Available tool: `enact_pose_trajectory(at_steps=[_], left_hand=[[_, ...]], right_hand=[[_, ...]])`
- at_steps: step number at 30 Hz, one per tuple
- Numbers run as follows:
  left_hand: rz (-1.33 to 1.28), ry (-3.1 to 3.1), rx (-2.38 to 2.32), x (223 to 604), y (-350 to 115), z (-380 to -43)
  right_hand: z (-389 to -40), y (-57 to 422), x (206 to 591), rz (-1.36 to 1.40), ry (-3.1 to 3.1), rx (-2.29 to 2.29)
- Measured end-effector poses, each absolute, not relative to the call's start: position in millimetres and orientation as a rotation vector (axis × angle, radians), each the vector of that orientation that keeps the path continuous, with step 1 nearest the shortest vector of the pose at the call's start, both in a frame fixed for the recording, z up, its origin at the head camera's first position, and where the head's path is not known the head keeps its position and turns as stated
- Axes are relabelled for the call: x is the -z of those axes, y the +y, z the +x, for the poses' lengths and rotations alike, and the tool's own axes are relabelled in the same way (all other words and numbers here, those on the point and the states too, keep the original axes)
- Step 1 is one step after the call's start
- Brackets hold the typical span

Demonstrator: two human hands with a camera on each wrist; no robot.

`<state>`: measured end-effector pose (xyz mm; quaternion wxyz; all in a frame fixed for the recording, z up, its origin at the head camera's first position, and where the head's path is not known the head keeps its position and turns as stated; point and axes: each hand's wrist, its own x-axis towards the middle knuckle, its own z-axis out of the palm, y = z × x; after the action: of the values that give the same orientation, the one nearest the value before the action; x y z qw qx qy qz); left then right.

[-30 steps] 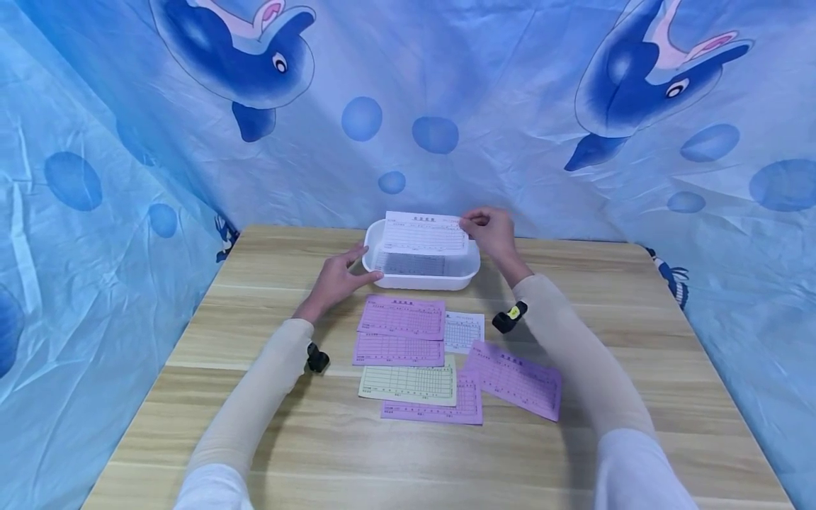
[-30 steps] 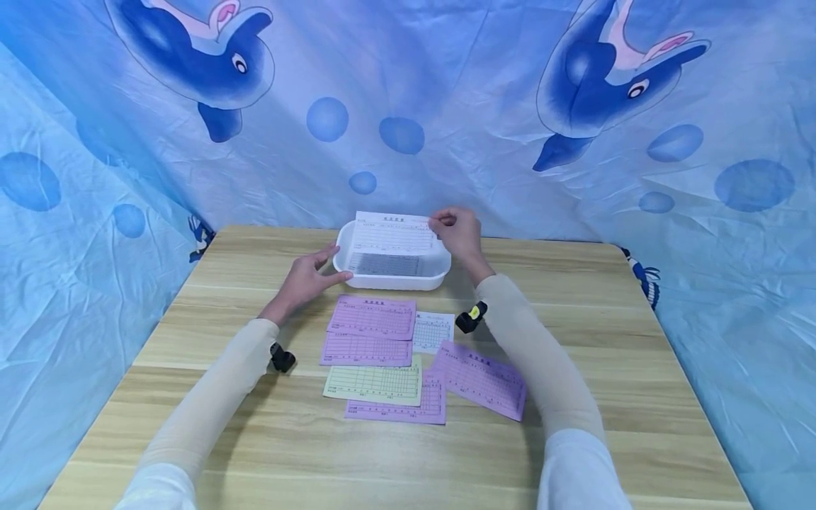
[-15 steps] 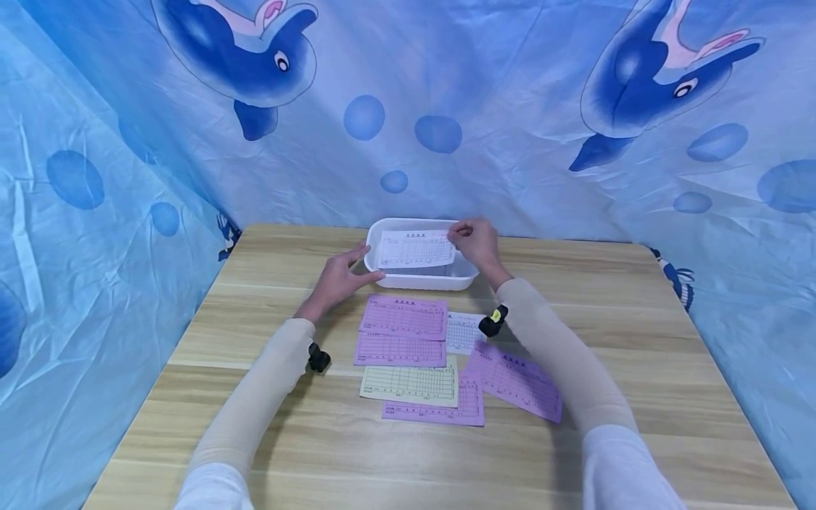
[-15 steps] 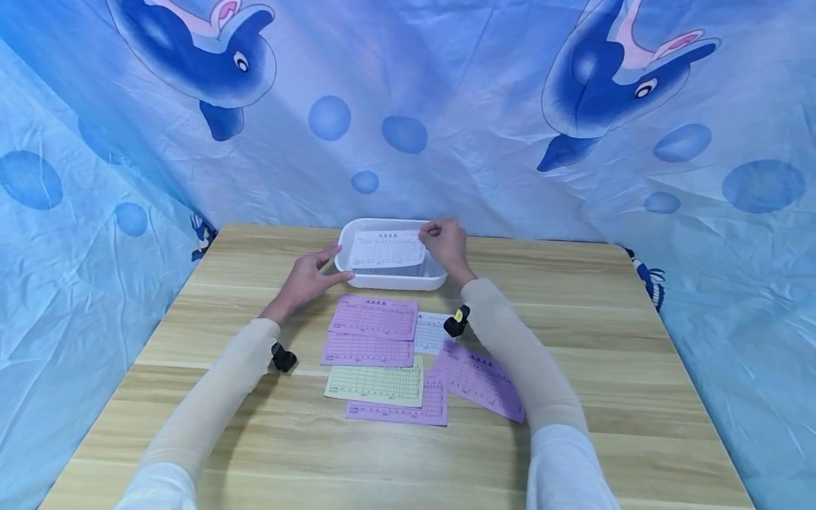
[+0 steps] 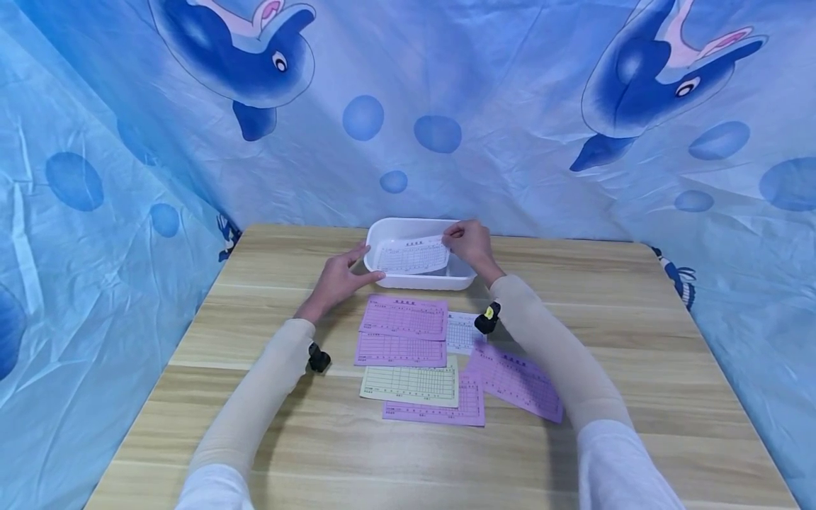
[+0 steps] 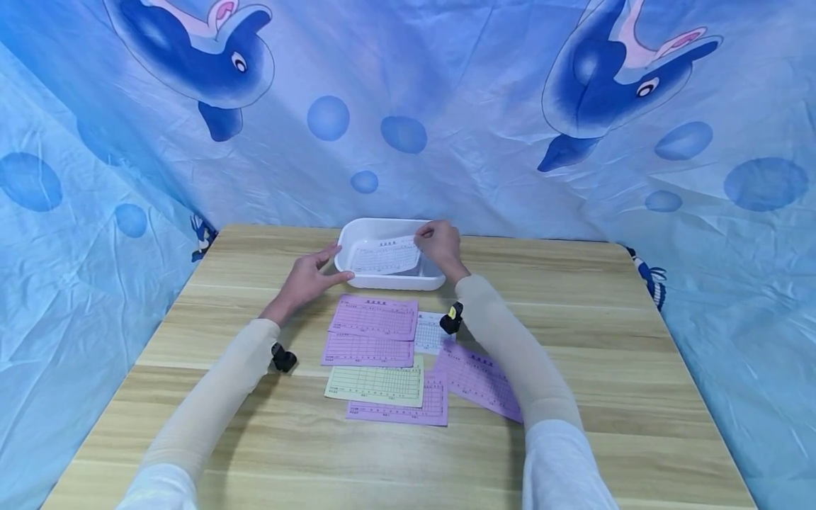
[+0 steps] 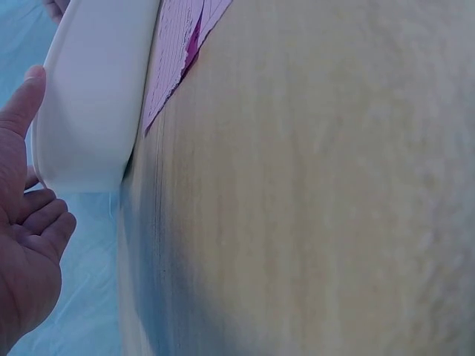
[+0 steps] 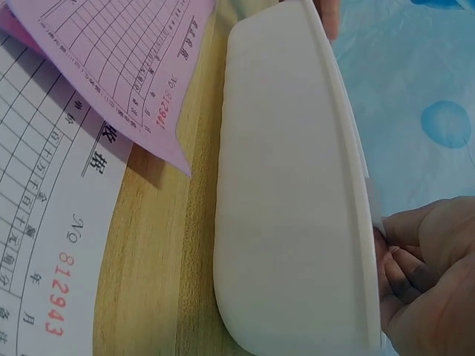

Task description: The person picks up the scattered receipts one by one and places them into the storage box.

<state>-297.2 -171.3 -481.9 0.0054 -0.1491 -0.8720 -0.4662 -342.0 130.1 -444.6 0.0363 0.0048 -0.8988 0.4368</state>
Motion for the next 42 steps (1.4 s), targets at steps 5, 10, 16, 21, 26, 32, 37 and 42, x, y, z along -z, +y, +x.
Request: enact_pose_trajectory(at_steps=[5,10,16,21,26,32,37,42], left_hand=[[-0.475,-2.724,1.469,482,-172,-297],[-0.473,-2.731,1.456,483,-172,-298],[-0.469,-2.74,1.44,483,-172,-298],[-0.476,-2.729,1.434,483,-172,-298],[-0.499,-2.739,1.405,485,-173,-300],[-0.488,-2.73,1.423,484,-171,-299],[-0.477,-2.721,1.425,485,-170,-298],[-0.47,-2.725,1.434,486,-170,-299]], right_hand=[[-343,128,445,0.046,-2.773,-1.325],[-343,129,444,0.065,-2.762,-1.297],[-342,141,441,0.079,-2.729,-1.322],[-338,155,432,0.173,-2.654,-1.403],[-322,170,412,0.228,-2.64,-1.458],[-300,192,393,0.275,-2.652,-1.382],[-276,210,387,0.298,-2.62,-1.318],[-250,222,392,0.326,-2.582,-1.317]])
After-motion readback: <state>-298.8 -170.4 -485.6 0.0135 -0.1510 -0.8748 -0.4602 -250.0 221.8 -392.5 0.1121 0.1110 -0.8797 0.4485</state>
